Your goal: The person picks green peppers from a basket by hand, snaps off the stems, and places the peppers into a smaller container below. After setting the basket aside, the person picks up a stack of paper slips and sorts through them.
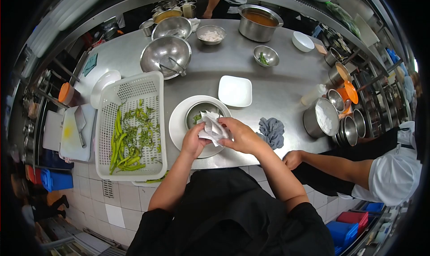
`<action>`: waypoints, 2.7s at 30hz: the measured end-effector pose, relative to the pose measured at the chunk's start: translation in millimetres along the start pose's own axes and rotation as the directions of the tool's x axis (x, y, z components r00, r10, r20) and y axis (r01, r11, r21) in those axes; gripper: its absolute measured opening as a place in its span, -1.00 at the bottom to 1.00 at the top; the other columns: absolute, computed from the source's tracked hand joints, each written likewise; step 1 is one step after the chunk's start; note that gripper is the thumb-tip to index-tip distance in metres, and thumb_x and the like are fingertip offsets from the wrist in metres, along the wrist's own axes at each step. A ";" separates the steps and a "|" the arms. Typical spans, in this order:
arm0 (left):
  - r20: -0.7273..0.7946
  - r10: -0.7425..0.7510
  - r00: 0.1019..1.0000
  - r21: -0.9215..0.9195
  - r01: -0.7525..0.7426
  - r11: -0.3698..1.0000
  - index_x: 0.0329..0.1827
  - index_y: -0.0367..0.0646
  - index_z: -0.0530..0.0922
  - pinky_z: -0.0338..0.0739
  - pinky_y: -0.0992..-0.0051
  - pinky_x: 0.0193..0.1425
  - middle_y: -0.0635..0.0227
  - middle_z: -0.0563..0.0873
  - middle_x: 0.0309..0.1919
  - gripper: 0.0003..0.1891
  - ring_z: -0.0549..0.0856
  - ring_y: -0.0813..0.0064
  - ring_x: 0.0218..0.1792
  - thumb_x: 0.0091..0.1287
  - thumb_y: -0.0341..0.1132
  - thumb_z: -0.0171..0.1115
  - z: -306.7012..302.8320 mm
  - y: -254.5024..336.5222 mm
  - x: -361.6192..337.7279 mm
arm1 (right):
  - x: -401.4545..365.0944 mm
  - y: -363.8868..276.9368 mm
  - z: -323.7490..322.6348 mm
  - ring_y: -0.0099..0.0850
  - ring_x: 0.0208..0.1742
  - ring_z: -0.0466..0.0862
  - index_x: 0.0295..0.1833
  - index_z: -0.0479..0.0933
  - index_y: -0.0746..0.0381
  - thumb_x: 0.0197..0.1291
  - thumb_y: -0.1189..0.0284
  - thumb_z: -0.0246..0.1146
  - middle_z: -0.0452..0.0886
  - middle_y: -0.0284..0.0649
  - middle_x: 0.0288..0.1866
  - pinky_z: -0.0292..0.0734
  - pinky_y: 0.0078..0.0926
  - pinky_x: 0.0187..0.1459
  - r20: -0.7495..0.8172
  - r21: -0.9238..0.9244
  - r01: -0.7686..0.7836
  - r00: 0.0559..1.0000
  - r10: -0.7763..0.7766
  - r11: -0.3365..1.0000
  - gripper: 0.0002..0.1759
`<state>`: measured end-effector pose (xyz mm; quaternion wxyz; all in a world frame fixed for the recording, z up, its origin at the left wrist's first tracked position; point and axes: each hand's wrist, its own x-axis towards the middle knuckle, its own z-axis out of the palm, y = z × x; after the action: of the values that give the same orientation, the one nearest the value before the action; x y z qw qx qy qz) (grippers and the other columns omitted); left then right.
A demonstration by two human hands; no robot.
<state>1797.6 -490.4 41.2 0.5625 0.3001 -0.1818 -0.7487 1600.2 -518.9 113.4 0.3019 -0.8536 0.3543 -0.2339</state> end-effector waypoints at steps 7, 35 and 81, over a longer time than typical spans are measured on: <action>-0.028 -0.035 0.999 0.055 0.036 0.998 0.11 -0.34 0.47 0.63 0.18 0.04 0.11 0.63 -0.01 -0.65 0.67 0.25 -0.02 0.42 -0.24 0.04 -5.0 0.5 0.6 | -1.9 -3.1 4.7 -0.08 0.02 0.62 0.24 0.40 0.31 0.12 0.29 0.34 0.59 0.04 0.04 0.50 -0.24 0.05 -0.046 -0.013 -0.047 0.998 0.046 0.999 -0.40; 0.099 0.007 0.995 0.113 -0.018 0.993 -0.01 -0.35 0.46 0.52 0.31 0.17 0.16 0.62 -0.07 -0.69 0.64 0.33 -0.02 0.15 -0.54 0.01 -21.1 -8.9 -6.7 | 1.8 3.3 2.1 -0.35 -0.44 0.70 -0.04 0.58 0.26 0.30 0.37 0.16 0.67 -0.08 -0.42 0.55 -0.41 -0.33 -0.067 0.091 -0.224 0.971 0.230 0.970 -0.77; 0.141 0.128 0.982 0.011 -0.131 0.991 0.02 -0.36 0.48 0.43 0.27 0.28 0.11 0.64 -0.02 -0.54 0.63 0.24 0.04 -0.03 -0.48 0.08 -41.8 -7.2 -10.3 | 11.1 -14.3 0.8 -0.07 -0.23 0.66 -0.06 0.62 0.21 0.21 0.39 0.21 0.66 -0.02 -0.27 0.52 -0.30 -0.21 -0.073 0.062 -0.097 0.992 0.101 0.993 -0.77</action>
<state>1821.6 -475.7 7.8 0.5930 0.2400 -0.2473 -0.7277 1614.4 -518.7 124.6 0.3242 -0.8162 0.4006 -0.2613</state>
